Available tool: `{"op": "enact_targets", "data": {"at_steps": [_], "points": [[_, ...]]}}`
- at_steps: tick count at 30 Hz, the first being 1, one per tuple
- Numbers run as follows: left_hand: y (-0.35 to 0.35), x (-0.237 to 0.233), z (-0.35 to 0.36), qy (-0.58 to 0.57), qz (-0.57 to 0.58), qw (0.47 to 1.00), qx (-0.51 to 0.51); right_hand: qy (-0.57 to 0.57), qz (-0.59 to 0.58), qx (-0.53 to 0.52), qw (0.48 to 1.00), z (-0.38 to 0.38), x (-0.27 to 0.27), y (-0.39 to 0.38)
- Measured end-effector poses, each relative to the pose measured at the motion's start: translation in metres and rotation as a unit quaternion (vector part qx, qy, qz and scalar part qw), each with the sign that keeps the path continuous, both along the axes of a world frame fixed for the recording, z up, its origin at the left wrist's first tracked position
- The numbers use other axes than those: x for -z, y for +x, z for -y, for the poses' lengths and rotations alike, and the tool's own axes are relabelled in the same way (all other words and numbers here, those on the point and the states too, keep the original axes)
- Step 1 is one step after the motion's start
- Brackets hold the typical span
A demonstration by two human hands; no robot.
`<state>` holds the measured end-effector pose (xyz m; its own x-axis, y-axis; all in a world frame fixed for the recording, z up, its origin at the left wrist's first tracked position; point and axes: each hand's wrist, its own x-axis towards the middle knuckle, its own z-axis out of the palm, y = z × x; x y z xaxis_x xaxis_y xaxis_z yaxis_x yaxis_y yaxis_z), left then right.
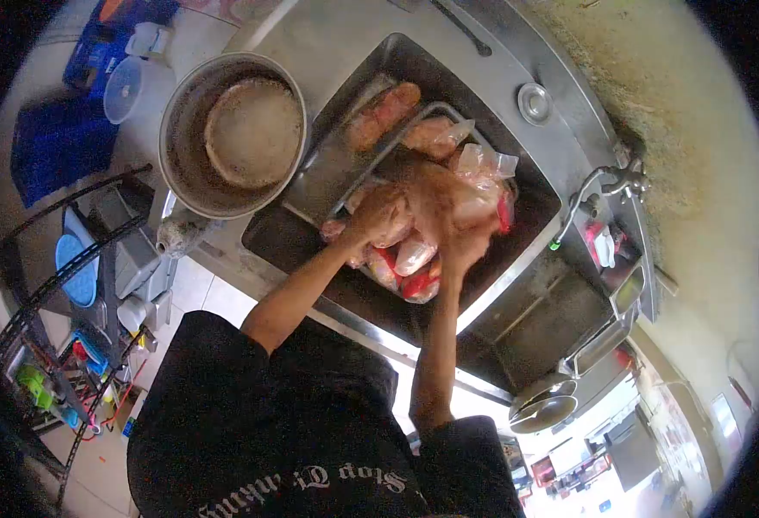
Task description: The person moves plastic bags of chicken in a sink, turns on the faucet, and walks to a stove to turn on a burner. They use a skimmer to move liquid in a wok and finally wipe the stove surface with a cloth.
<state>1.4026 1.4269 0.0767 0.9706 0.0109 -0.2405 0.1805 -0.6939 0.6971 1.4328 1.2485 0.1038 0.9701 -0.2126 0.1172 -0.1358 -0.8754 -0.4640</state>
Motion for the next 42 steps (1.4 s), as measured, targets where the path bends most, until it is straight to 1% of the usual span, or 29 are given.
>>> {"op": "enact_targets", "data": {"at_steps": [1,2,3,4,5,8,9,11,13,15,16,17,19,20,21,22,23,24,25,27,28,29,31,32,33,35,36,38,42], "points": [[-0.005,-0.001,-0.001,-0.037,0.057,0.998,0.004,-0.203,0.021,-0.120,0.972,-0.011,0.014,0.009],[-0.007,0.001,-0.003,-0.073,0.115,0.991,0.009,-0.301,0.024,-0.177,0.937,-0.028,0.010,0.015],[-0.010,0.008,-0.004,-0.071,0.115,0.991,0.010,-0.393,0.041,-0.230,0.889,-0.044,0.006,0.022],[-0.012,0.017,-0.002,-0.074,0.079,0.994,-0.014,-0.272,-0.062,-0.207,0.938,-0.077,-0.034,0.035],[-0.011,0.023,-0.003,-0.077,0.044,0.995,-0.037,-0.144,-0.163,-0.178,0.960,-0.096,-0.054,0.045],[0.001,0.012,-0.020,-0.080,-0.032,0.996,-0.029,-0.125,-0.145,-0.188,0.963,-0.089,-0.005,0.055],[-0.008,0.025,-0.019,-0.084,-0.037,0.995,-0.026,-0.121,-0.142,-0.189,0.964,-0.089,0.005,0.054],[-0.013,0.059,-0.022,-0.102,-0.015,0.994,-0.045,-0.228,-0.108,-0.153,0.956,-0.090,0.018,0.060],[-0.013,0.071,-0.029,-0.158,-0.040,0.986,-0.036,-0.240,-0.095,-0.130,0.957,-0.087,0.030,0.058],[0.002,0.047,-0.037,-0.205,-0.110,0.973,-0.009,-0.231,-0.085,-0.104,0.964,-0.084,0.040,0.051],[0.009,0.049,-0.037,-0.203,-0.101,0.974,-0.008,-0.228,-0.078,-0.092,0.966,-0.085,0.046,0.051],[0.009,0.070,-0.037,-0.146,-0.133,0.978,0.069,-0.226,-0.073,-0.080,0.968,-0.087,0.052,0.050],[0.011,0.083,-0.043,-0.082,-0.166,0.971,0.148,-0.219,-0.067,-0.074,0.971,-0.087,0.063,0.055],[0.010,0.084,-0.045,-0.098,-0.123,0.983,0.095,-0.215,-0.065,-0.072,0.972,-0.085,0.067,0.059],[0.006,0.074,-0.046,-0.116,-0.082,0.989,0.044,-0.209,-0.065,-0.072,0.973,-0.082,0.075,0.060],[0.003,0.062,-0.048,-0.114,-0.083,0.989,0.053,-0.199,-0.062,-0.070,0.975,-0.078,0.079,0.060],[0.005,0.024,-0.053,-0.151,-0.132,0.977,0.065,-0.188,-0.056,-0.067,0.978,-0.073,0.087,0.057],[0.008,-0.002,-0.059,-0.184,-0.177,0.964,0.076,-0.174,-0.049,-0.055,0.982,-0.070,0.089,0.047],[0.002,0.001,-0.057,-0.183,-0.175,0.964,0.074,-0.159,-0.055,-0.037,0.985,-0.068,0.086,0.036],[-0.009,0.029,-0.055,-0.233,-0.002,0.971,0.059,-0.114,-0.136,0.031,0.984,-0.080,0.042,0.009],[-0.009,0.040,-0.055,-0.311,-0.084,0.945,0.049,-0.091,-0.172,0.066,0.979,-0.085,0.025,0.005],[-0.001,0.044,-0.058,-0.309,-0.077,0.947,0.050,-0.066,-0.208,0.100,0.971,-0.086,0.022,0.007],[0.018,0.056,-0.063,-0.146,-0.085,0.986,-0.001,-0.113,-0.155,0.077,0.978,-0.083,0.029,0.014],[0.029,0.092,-0.063,-0.046,0.030,0.995,-0.084,-0.066,-0.183,0.084,0.977,-0.085,0.010,0.021],[0.044,0.094,-0.068,-0.046,0.031,0.995,-0.085,-0.020,-0.212,0.091,0.973,-0.084,0.003,0.022],[0.070,0.095,-0.079,0.002,-0.026,0.977,-0.210,-0.030,-0.189,0.067,0.979,-0.078,0.005,0.014],[0.076,0.110,-0.085,0.021,-0.052,0.972,-0.229,-0.039,-0.168,0.043,0.984,-0.075,0.009,0.009],[0.069,0.145,-0.095,0.068,-0.098,0.977,-0.178,-0.047,-0.156,0.016,0.986,-0.070,0.007,-0.007],[0.023,0.209,-0.099,0.188,-0.123,0.974,-0.024,0.047,-0.092,-0.058,0.993,-0.063,-0.024,-0.024]]}}
